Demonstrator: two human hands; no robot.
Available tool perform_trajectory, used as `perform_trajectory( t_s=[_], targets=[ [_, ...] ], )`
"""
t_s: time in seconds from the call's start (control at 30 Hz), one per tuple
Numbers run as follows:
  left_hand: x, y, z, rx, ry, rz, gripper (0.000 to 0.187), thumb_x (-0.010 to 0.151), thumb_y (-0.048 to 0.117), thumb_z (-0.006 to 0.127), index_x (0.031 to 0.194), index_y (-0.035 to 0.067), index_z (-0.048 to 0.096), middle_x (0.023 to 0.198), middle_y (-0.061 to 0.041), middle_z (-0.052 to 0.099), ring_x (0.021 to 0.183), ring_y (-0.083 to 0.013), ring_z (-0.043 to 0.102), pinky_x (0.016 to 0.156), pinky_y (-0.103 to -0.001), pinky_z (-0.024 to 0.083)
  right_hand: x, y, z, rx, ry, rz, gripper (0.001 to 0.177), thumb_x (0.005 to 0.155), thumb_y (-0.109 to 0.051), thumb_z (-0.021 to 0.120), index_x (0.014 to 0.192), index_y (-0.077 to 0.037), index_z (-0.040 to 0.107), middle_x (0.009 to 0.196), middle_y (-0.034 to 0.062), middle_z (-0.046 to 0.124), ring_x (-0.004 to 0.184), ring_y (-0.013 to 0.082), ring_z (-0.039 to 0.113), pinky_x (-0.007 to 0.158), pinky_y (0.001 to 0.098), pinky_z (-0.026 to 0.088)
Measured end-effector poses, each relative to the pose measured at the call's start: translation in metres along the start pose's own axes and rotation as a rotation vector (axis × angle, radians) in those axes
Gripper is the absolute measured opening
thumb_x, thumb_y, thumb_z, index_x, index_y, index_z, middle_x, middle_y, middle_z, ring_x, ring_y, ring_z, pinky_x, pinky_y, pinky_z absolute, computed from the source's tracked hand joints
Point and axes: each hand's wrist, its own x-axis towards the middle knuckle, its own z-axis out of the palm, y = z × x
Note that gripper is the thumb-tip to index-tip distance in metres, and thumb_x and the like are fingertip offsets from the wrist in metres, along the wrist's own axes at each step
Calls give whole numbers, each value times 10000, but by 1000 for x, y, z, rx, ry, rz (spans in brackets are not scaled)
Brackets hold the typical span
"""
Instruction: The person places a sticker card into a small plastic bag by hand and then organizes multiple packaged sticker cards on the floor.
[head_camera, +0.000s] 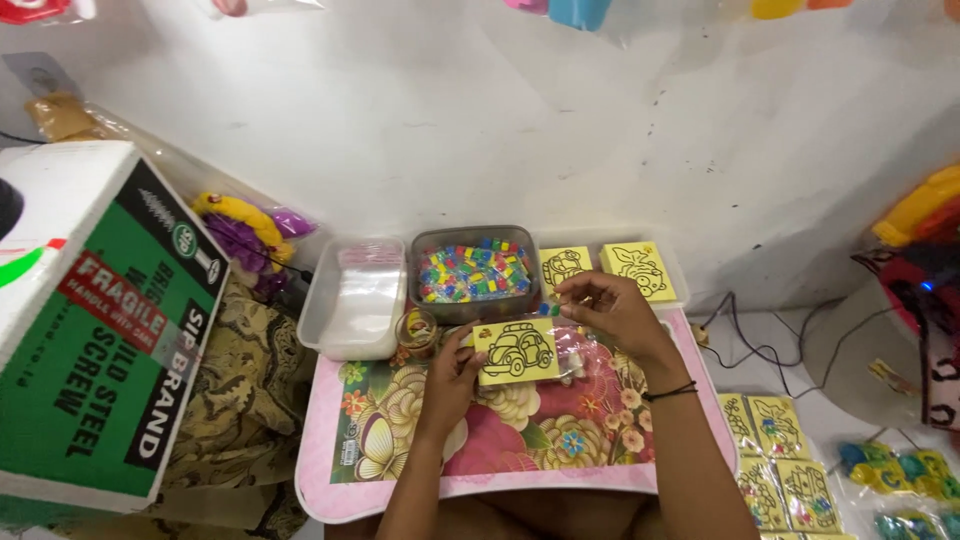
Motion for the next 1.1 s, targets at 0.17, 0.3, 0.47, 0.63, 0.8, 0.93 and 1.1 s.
perform_trajectory(
  t_s=[0.17, 0.3, 0.47, 0.63, 0.8, 0.93, 1.1],
  targets=[
    [3, -6, 2, -21, 1, 55, 477, 1009, 38, 550, 1483, 42, 492, 844, -139, 751, 602, -138, 574, 572, -280, 507, -28, 29, -12, 84, 250, -54, 227, 829, 7, 796, 1053, 24, 764, 838, 107, 674, 776, 156, 630, 709, 294, 579],
    [3, -5, 4, -28, 14, 111, 462, 1005, 15, 549, 1464, 14, 498, 709, -76, 665, 522, -93, 466, 499, -237, 431, -43, 76, -27, 3, 567, -135, 144, 901, -19, 741, 1044, -28, 737, 815, 78, 651, 713, 128, 606, 661, 260, 535],
    [0, 5, 6, -87, 3, 141, 463, 998, 16, 556, 1457, 7, 495, 646, -38, 568, 503, -92, 421, 487, -235, 416, -56, 94, -20, -395, 543, -164, 204, 873, -40, 737, 1067, -98, 768, 881, 128, 713, 819, 278, 689, 699, 364, 563],
    [-4, 11, 7, -51, 16, 148, 458, 1009, 42, 561, 1459, -6, 489, 628, -5, 511, 532, -67, 332, 514, -234, 333, -59, 81, -4, -593, 540, -239, 294, 904, -31, 701, 1188, -100, 737, 927, 114, 711, 803, 263, 687, 638, 331, 566],
    [-9, 20, 9, -66, 12, 158, 453, 1011, 49, 560, 1456, -2, 494, 614, 6, 494, 533, -60, 313, 531, -228, 316, -61, 84, -5, -807, 344, -262, 386, 878, -86, 651, 1262, -117, 681, 991, 161, 706, 933, 392, 681, 870, 492, 533],
    [-8, 17, 8, -60, 9, 145, 460, 1009, 33, 552, 1466, 37, 502, 622, 1, 500, 544, -66, 313, 547, -236, 323, -60, 116, -14, -792, 269, -162, 548, 778, -135, 744, 1319, -156, 660, 997, 146, 687, 944, 383, 673, 902, 496, 513],
    [-4, 6, 5, -48, 16, 148, 451, 1007, 15, 546, 1456, 22, 506, 628, 7, 486, 553, -72, 314, 553, -245, 315, -62, 94, -5, -32, 382, -79, 527, 848, -9, 689, 1363, -86, 610, 917, 109, 678, 730, 179, 645, 657, 311, 579]
  ],
)
